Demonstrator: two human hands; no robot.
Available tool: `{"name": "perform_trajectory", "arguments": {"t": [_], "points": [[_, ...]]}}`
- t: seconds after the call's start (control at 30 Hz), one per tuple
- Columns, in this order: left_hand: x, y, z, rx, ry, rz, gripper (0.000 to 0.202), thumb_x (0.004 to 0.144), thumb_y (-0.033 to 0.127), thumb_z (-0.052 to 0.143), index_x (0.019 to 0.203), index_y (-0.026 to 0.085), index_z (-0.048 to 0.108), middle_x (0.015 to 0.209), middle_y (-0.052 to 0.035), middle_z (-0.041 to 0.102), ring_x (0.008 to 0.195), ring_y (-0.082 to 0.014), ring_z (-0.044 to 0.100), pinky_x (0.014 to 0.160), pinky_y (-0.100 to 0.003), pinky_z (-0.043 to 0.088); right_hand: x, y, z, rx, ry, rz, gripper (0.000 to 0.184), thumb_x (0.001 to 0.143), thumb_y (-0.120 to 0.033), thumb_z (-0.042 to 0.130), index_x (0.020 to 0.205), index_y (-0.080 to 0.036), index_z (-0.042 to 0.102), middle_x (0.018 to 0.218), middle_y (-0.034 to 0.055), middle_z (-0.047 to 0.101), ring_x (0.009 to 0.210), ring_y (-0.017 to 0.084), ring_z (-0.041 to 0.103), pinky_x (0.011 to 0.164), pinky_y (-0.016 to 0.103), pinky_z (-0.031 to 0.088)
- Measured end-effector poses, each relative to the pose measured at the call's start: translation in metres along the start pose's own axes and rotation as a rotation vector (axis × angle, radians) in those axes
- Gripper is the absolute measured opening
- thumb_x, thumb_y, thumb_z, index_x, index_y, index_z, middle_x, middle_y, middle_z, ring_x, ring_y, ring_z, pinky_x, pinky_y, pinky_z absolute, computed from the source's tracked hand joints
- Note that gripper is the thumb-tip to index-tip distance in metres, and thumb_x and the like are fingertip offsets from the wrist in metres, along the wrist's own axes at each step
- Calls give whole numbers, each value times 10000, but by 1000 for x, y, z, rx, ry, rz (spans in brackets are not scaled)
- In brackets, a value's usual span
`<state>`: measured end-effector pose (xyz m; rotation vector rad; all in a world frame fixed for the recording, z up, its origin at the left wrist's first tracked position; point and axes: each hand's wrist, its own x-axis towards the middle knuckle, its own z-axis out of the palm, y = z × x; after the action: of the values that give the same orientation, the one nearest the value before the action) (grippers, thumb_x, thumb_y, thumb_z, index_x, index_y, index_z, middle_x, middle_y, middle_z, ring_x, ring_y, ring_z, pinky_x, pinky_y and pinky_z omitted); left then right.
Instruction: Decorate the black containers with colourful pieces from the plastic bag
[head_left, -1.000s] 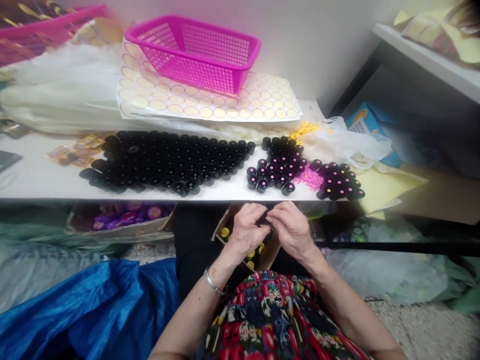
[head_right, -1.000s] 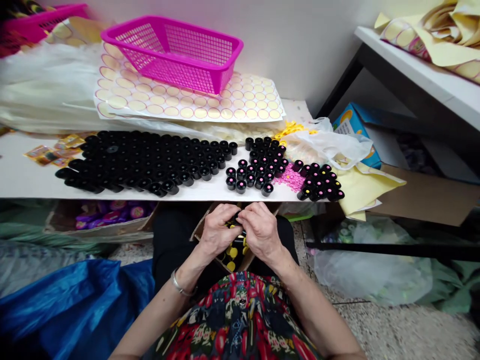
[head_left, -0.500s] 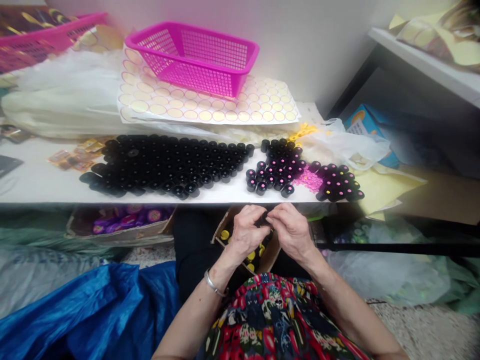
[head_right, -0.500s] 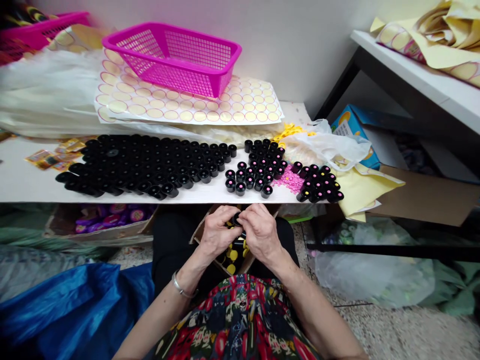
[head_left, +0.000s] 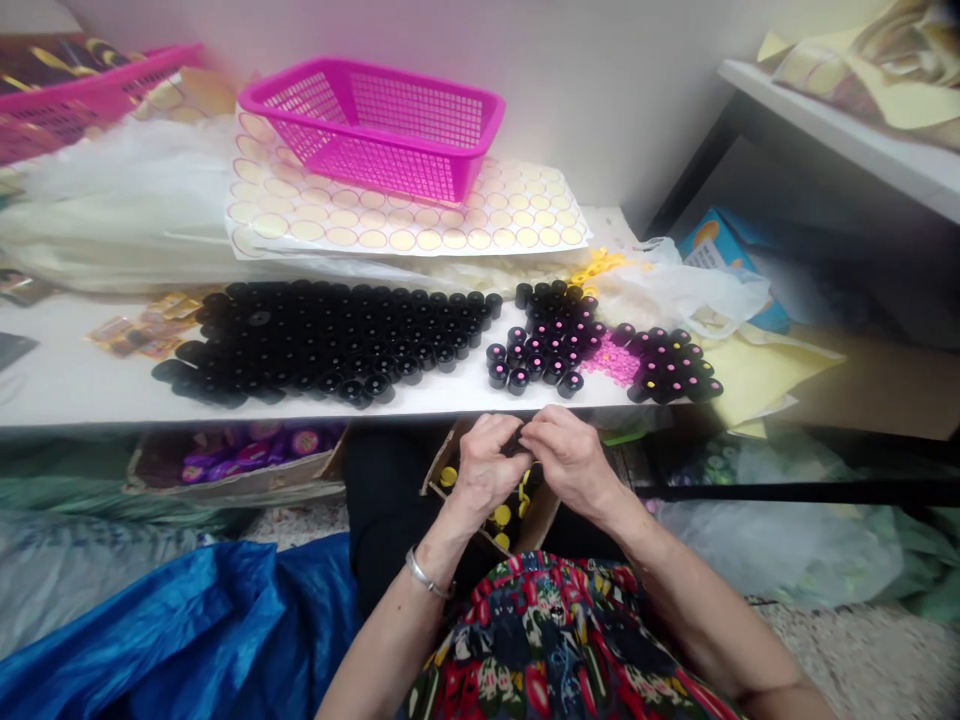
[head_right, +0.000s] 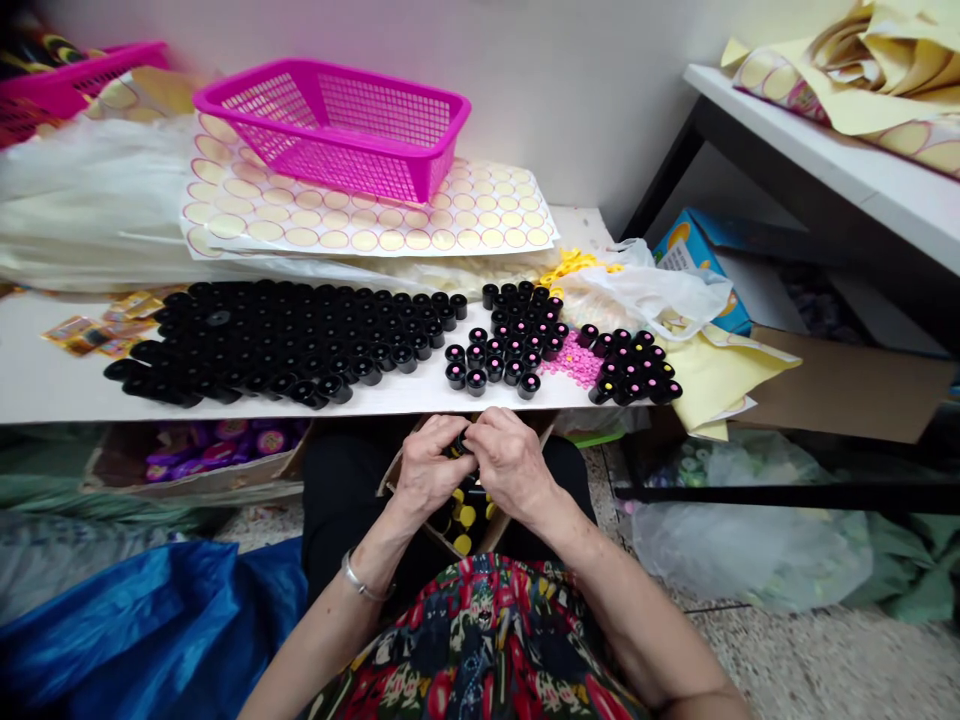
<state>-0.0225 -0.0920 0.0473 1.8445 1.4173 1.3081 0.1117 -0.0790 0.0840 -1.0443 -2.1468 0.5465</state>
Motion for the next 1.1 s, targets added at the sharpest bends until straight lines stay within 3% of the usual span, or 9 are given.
{"name": "perform_trajectory", "arguments": {"t": [0.23, 0.4, 0.57, 0.7, 0.77, 0.83, 0.93, 1.03, 1.1], "points": [[2, -3, 5, -74, 18, -7, 202, 609, 61, 587, 780, 156, 641, 707, -11, 618, 685, -140, 533, 650, -265, 443, 2, 1, -5, 162, 10, 110, 163, 816, -101, 523, 746, -178, 648, 724, 18, 535, 708, 126, 509, 644, 255, 417], [4, -2, 5, -165, -32, -92, 185, 631, 79, 618, 795, 158, 656, 752, -19, 633, 728, -143, 561, 682, -260, 449, 5, 0, -10, 371, 39, 157, 122, 797, -105, 566, 823, -186, 654, 751, 2, 537, 704, 110, 532, 644, 241, 428], [4, -7, 1, -265, -41, -214, 188, 650, 229, 723, 815, 173, 653, 790, -8, 624, 734, -135, 570, 678, -246, 453, -2, 8, -15, 384, 209, 217, 66, 786, -147, 597, 811, -189, 640, 756, -1, 555, 718, 118, 531, 647, 244, 419], [11, -21, -13, -67, 116, -154, 227, 646, 313, 741, 815, 192, 651, 821, -10, 623, 783, -153, 557, 740, -275, 452, -5, 37, -17, 186, 418, 345, 86, 811, -180, 543, 766, -181, 616, 738, 5, 548, 703, 128, 522, 660, 254, 415], [17, -33, -19, 106, 203, -103, 225, 646, 341, 738, 811, 208, 664, 833, -14, 635, 819, -171, 545, 771, -295, 443, -1, 58, -17, -12, 450, 420, 116, 813, -180, 506, 764, -175, 612, 759, 19, 541, 723, 139, 519, 686, 265, 410], [23, -47, -23, 230, 235, -102, 238, 637, 369, 737, 811, 218, 676, 811, -16, 639, 821, -186, 537, 768, -309, 442, 6, 77, -17, -220, 398, 498, 150, 809, -170, 472, 787, -169, 620, 808, 40, 548, 755, 153, 516, 697, 271, 399], [31, -64, -22, 279, 252, -215, 361, 598, 407, 750, 893, 211, 682, 790, -22, 629, 791, -198, 544, 738, -322, 460, 20, 98, -15, -456, 248, 624, 208, 824, -165, 429, 818, -159, 637, 873, 73, 567, 778, 170, 511, 673, 277, 372], [37, -73, -18, 278, 271, -309, 463, 575, 434, 749, 970, 205, 672, 817, -26, 624, 788, -202, 561, 736, -332, 474, 30, 109, -10, -580, 143, 721, 253, 853, -183, 393, 834, -150, 643, 894, 89, 578, 752, 179, 513, 631, 288, 343], [40, -76, -15, 302, 250, -290, 420, 592, 440, 733, 940, 211, 679, 817, -29, 630, 807, -209, 567, 740, -334, 473, 35, 111, -7, -624, 97, 759, 275, 862, -180, 372, 837, -150, 644, 895, 92, 582, 735, 183, 517, 612, 294, 327]]}}
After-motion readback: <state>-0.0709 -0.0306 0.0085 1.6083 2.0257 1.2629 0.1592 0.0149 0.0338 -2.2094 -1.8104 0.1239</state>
